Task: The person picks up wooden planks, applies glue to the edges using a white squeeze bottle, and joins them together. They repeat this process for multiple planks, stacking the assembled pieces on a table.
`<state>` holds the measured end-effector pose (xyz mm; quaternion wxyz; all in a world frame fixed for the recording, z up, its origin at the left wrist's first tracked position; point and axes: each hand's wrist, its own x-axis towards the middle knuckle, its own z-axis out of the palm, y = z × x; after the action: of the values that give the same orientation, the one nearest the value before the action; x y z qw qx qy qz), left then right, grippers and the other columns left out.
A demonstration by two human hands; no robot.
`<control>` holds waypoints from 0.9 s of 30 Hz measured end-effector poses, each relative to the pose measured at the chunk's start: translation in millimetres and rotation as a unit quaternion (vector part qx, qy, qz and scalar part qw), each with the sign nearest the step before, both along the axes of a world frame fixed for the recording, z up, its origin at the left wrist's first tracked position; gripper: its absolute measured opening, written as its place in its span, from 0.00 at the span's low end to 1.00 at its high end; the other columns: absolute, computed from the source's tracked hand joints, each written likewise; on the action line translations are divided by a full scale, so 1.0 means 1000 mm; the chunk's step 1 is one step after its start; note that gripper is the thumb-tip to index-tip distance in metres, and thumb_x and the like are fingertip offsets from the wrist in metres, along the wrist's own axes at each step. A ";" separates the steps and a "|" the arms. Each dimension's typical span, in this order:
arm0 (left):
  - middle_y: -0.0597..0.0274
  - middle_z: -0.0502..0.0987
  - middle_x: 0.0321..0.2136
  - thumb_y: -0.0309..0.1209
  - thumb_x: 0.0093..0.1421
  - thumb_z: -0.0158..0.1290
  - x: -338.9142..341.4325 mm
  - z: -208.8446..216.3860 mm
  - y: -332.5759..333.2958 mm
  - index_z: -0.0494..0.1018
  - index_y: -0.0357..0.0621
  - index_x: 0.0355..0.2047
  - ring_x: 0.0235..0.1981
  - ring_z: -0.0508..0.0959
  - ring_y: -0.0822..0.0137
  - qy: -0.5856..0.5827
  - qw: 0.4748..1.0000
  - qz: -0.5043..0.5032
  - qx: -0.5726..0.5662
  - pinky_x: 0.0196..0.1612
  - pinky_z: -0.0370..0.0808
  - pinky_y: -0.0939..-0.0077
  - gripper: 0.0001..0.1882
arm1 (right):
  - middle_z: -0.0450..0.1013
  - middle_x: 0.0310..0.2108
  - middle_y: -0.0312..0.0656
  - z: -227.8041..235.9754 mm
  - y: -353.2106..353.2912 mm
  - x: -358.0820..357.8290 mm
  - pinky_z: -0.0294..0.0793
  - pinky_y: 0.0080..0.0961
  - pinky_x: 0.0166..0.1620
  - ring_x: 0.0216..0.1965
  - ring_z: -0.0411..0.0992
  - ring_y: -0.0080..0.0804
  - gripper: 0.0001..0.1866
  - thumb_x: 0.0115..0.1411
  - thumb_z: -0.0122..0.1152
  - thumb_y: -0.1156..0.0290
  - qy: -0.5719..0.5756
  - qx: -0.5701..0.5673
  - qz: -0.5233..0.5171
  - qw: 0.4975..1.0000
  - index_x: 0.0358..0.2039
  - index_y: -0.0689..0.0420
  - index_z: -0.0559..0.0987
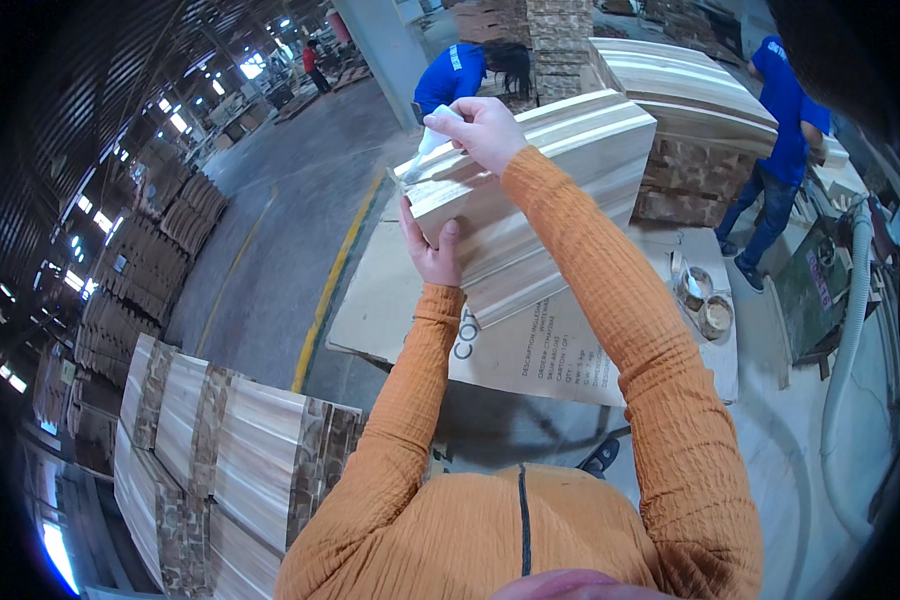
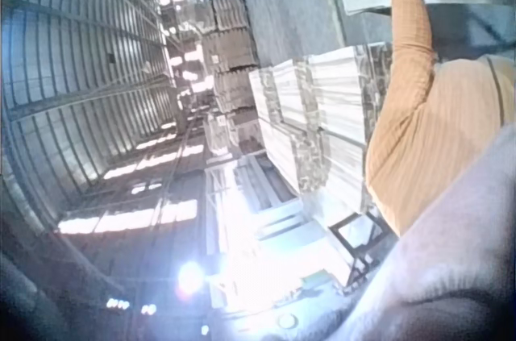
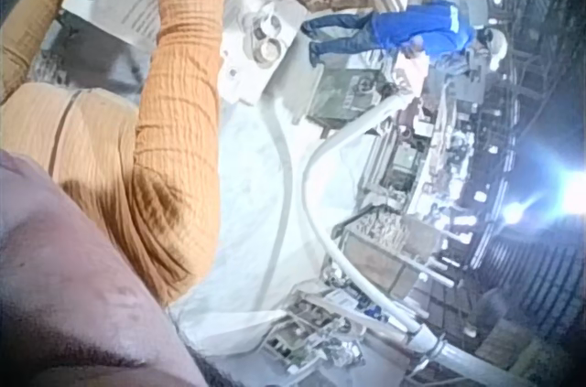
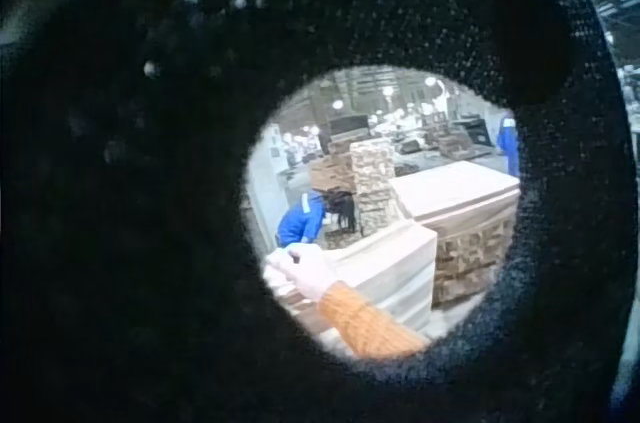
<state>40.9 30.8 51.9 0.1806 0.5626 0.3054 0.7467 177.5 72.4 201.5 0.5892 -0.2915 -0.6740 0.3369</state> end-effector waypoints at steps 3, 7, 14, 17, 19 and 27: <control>0.50 0.55 0.61 0.46 0.53 0.59 -0.002 -0.001 -0.001 0.50 0.35 0.63 0.60 0.59 0.58 0.005 1.000 0.002 -0.001 0.61 0.56 0.67 0.46 | 0.65 0.17 0.29 0.001 -0.005 -0.001 0.59 0.15 0.25 0.20 0.60 0.14 0.15 0.55 0.63 0.59 0.003 -0.030 0.016 0.999 0.25 0.60 0.78; 0.49 0.54 0.61 0.46 0.54 0.59 -0.001 -0.001 -0.002 0.50 0.36 0.63 0.61 0.58 0.58 0.009 1.000 0.007 0.003 0.61 0.56 0.67 0.45 | 0.66 0.17 0.29 0.001 -0.005 0.000 0.59 0.15 0.25 0.20 0.61 0.14 0.15 0.55 0.63 0.59 -0.013 -0.012 0.005 1.000 0.25 0.60 0.78; 0.49 0.54 0.62 0.45 0.53 0.59 0.000 -0.001 -0.002 0.49 0.36 0.64 0.62 0.57 0.57 0.008 1.000 0.001 0.000 0.61 0.55 0.67 0.45 | 0.69 0.17 0.37 -0.002 -0.001 0.000 0.64 0.22 0.26 0.20 0.66 0.22 0.19 0.52 0.63 0.56 -0.009 0.003 -0.012 1.000 0.24 0.62 0.79; 0.49 0.53 0.62 0.44 0.54 0.59 -0.002 -0.001 -0.004 0.50 0.36 0.63 0.62 0.57 0.57 0.005 1.000 0.005 -0.001 0.62 0.55 0.67 0.45 | 0.72 0.17 0.41 -0.001 -0.006 -0.001 0.67 0.26 0.27 0.20 0.68 0.26 0.21 0.51 0.63 0.54 -0.012 0.007 -0.014 1.000 0.23 0.63 0.80; 0.49 0.53 0.62 0.44 0.54 0.59 -0.001 -0.001 -0.003 0.50 0.36 0.63 0.62 0.57 0.58 0.001 1.000 0.000 -0.007 0.62 0.55 0.67 0.45 | 0.72 0.17 0.41 -0.001 -0.005 0.001 0.67 0.27 0.28 0.21 0.69 0.27 0.21 0.51 0.63 0.54 -0.016 0.006 -0.016 1.000 0.23 0.64 0.80; 0.49 0.53 0.62 0.44 0.54 0.59 -0.002 -0.002 -0.001 0.50 0.36 0.63 0.62 0.57 0.58 0.000 1.000 -0.008 -0.003 0.62 0.54 0.67 0.45 | 0.72 0.18 0.42 0.000 -0.003 -0.001 0.68 0.27 0.30 0.22 0.70 0.28 0.21 0.50 0.63 0.55 -0.014 -0.006 -0.013 1.000 0.24 0.64 0.80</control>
<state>39.3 29.5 50.0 0.1881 0.5643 0.3034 0.7444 176.8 69.3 201.1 0.5824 -0.3081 -0.6763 0.3293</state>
